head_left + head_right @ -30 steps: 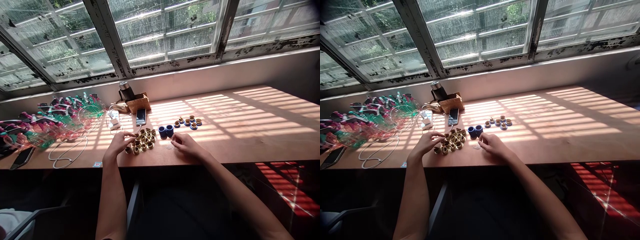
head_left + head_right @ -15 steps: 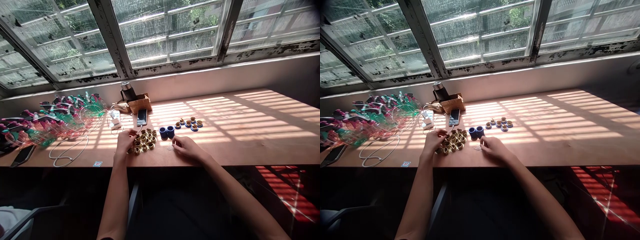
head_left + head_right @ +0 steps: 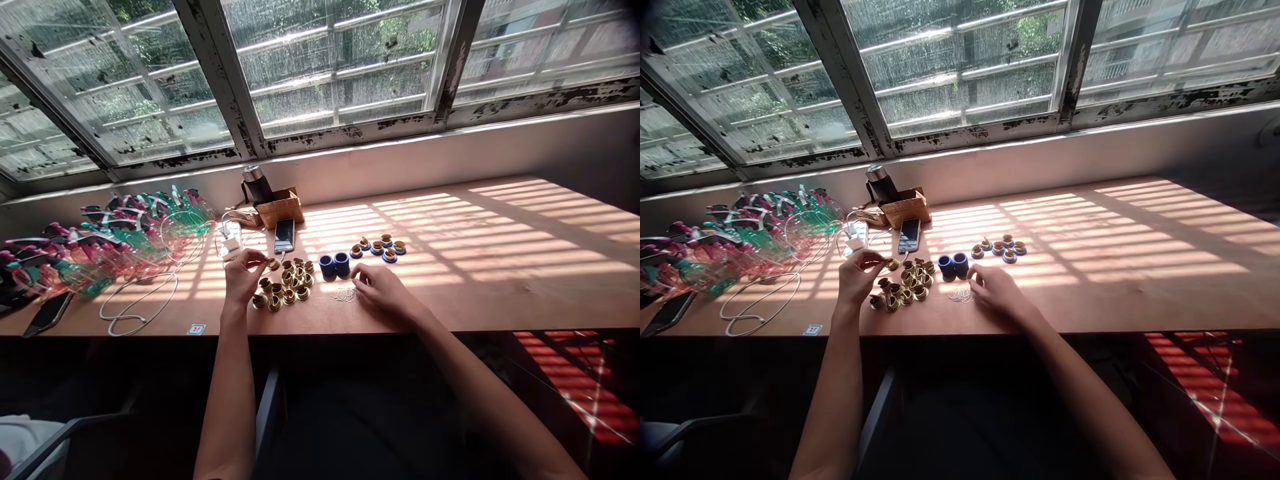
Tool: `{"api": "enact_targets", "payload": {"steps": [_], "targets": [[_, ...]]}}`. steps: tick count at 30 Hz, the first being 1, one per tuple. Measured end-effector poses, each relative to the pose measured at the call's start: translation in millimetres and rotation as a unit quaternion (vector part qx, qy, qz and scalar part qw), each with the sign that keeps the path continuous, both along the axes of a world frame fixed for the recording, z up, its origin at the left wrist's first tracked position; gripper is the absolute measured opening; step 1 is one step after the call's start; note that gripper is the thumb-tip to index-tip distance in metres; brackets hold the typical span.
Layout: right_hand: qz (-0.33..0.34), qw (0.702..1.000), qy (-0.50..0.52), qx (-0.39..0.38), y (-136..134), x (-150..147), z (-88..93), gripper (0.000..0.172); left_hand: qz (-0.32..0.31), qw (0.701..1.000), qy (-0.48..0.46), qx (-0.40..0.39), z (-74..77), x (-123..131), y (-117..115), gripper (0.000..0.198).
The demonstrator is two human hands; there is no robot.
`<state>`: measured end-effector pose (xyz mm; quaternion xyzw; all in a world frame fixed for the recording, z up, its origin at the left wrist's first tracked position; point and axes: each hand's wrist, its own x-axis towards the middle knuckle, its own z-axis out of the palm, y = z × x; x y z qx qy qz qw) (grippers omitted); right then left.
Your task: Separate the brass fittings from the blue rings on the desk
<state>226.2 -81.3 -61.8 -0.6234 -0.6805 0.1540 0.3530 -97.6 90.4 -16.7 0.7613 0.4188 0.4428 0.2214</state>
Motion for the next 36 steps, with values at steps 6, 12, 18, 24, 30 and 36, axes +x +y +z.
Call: {"api": "enact_targets", "payload": {"steps": [6,12,18,24,30,36], "targets": [[-0.22,0.966,-0.131,0.018,1.2,44.0,-0.3,0.037,0.014,0.999,-0.009,-0.041,2.4,-5.8,-0.5,0.032],[-0.255,0.946,-0.192,-0.054,-1.8,61.4,-14.4,0.058,0.012,1.0,0.006,-0.008,-8.5,-4.8,7.0,0.022],[-0.262,0.943,-0.189,-0.078,5.0,58.0,-16.0,0.045,0.048,0.993,0.098,-0.037,-22.5,-1.3,18.4,0.008],[-0.261,0.944,-0.186,-0.073,6.2,62.0,-17.3,0.034,0.018,0.983,0.147,-0.112,-23.1,-2.8,17.3,0.016],[-0.248,0.951,-0.178,-0.049,5.1,58.6,-18.8,0.044,-0.004,0.981,0.182,-0.071,-24.9,3.5,12.9,0.035],[-0.218,0.955,-0.193,-0.054,4.2,55.8,-20.3,0.05,-0.065,0.979,0.19,-0.028,-30.3,18.6,9.0,0.035]]}}
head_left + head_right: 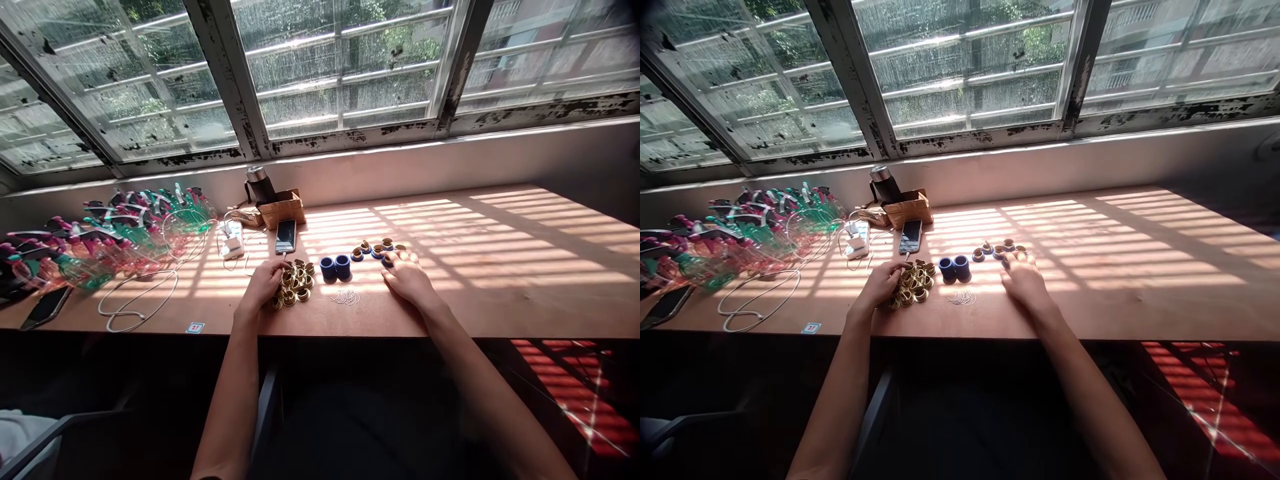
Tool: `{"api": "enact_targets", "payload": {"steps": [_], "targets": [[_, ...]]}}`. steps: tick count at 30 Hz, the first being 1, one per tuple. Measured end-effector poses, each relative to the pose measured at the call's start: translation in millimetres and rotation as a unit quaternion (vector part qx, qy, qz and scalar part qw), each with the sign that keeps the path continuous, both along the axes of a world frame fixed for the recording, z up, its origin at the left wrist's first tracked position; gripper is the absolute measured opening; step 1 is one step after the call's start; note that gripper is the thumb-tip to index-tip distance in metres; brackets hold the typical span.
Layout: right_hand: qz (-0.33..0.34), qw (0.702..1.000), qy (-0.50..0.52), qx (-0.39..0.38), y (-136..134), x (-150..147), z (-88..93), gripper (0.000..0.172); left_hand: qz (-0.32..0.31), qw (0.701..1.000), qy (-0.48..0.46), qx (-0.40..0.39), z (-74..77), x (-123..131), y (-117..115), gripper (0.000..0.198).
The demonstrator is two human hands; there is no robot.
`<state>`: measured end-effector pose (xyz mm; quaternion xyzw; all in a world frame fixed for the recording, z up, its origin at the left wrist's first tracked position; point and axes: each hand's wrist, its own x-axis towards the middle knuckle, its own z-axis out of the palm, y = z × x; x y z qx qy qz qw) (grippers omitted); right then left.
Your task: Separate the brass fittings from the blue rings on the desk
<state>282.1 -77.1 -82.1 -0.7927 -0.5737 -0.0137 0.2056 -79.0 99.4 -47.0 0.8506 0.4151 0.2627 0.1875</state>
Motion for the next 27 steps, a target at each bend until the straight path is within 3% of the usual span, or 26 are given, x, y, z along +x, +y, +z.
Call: {"api": "enact_targets", "payload": {"steps": [4,14,20,27], "targets": [[0.001,1.0,0.001,-0.001,0.7,0.9,-0.7,0.052,0.032,0.999,0.013,-0.006,-3.5,1.6,2.0,0.037],[0.008,1.0,0.005,0.01,1.9,0.5,2.0,0.045,-0.029,0.999,-0.014,0.032,4.6,-2.9,0.5,0.034],[0.005,0.998,0.037,0.043,2.6,0.7,5.4,0.031,-0.033,0.999,0.007,0.04,7.3,-2.1,-0.4,0.034],[-0.003,0.997,0.069,0.034,3.1,1.2,6.8,0.028,-0.023,0.998,0.027,0.048,7.6,7.3,-6.8,0.033]]}}
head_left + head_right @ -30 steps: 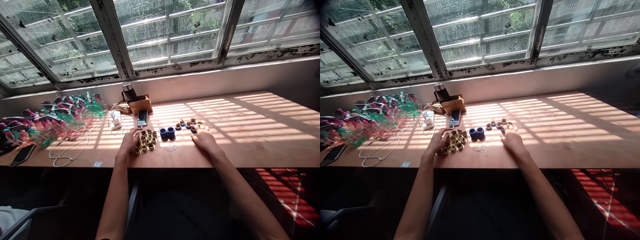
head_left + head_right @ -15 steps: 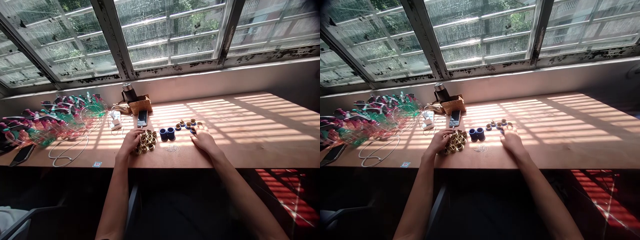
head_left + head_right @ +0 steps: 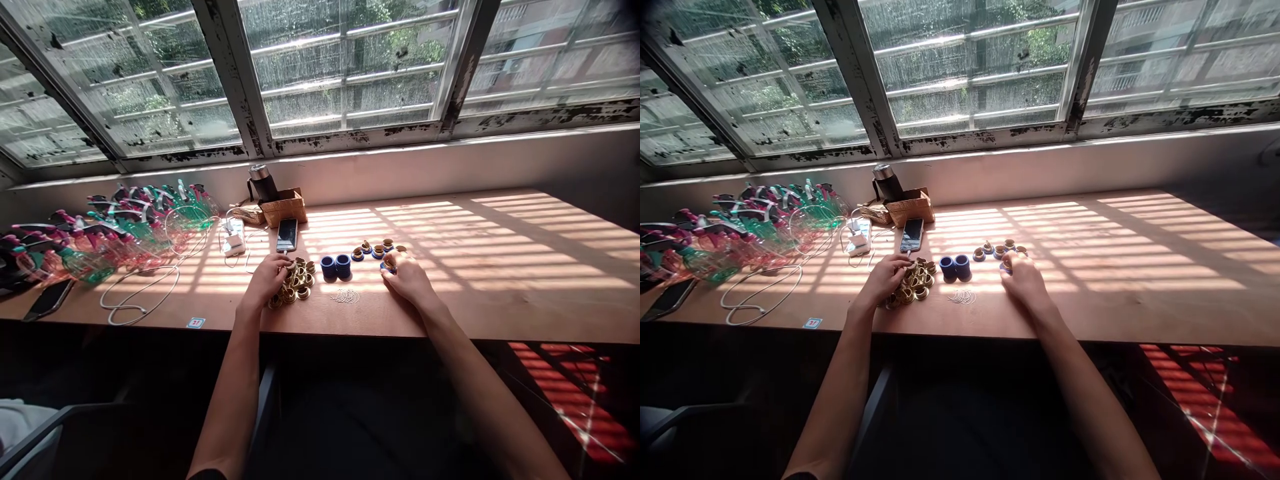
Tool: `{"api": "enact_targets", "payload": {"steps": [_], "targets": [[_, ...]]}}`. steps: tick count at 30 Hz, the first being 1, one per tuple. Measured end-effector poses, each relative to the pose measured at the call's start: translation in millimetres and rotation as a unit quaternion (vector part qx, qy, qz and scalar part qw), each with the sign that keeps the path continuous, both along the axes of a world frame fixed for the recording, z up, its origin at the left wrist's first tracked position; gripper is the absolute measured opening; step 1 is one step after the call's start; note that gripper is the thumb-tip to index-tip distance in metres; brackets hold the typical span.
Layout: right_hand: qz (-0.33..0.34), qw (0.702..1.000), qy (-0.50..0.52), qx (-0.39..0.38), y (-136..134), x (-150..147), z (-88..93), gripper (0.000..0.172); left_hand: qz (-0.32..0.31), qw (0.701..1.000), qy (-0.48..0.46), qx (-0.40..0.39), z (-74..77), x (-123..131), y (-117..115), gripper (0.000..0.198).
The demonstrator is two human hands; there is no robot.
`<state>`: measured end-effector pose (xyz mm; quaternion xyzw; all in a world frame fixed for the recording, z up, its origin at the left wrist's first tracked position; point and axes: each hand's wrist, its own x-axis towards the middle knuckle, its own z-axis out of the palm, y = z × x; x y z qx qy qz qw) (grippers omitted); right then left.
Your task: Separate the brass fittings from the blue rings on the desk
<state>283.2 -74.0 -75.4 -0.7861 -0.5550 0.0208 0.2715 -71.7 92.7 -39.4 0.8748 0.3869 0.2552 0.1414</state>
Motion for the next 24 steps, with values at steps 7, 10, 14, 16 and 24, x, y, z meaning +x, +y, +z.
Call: {"api": "enact_targets", "payload": {"steps": [7,10,14,16,24], "targets": [[0.023,0.999,-0.029,0.008,1.5,2.0,-6.4,0.032,-0.007,1.0,0.006,0.003,-4.3,5.9,-3.3,0.03],[0.024,0.999,-0.028,0.008,1.5,3.5,-8.6,0.033,-0.002,1.0,0.009,0.008,-5.2,8.0,-4.7,0.031],[0.027,0.999,-0.036,0.008,1.1,4.3,-10.7,0.034,0.005,1.0,0.016,0.01,-4.4,10.7,-7.6,0.03],[0.025,0.999,-0.041,0.004,1.2,4.7,-12.2,0.034,0.005,1.0,0.019,0.013,-4.7,11.7,-8.7,0.03],[0.037,0.998,-0.052,0.024,2.0,7.7,-18.7,0.036,0.01,1.0,0.022,0.016,-4.7,13.5,-12.6,0.029]]}}
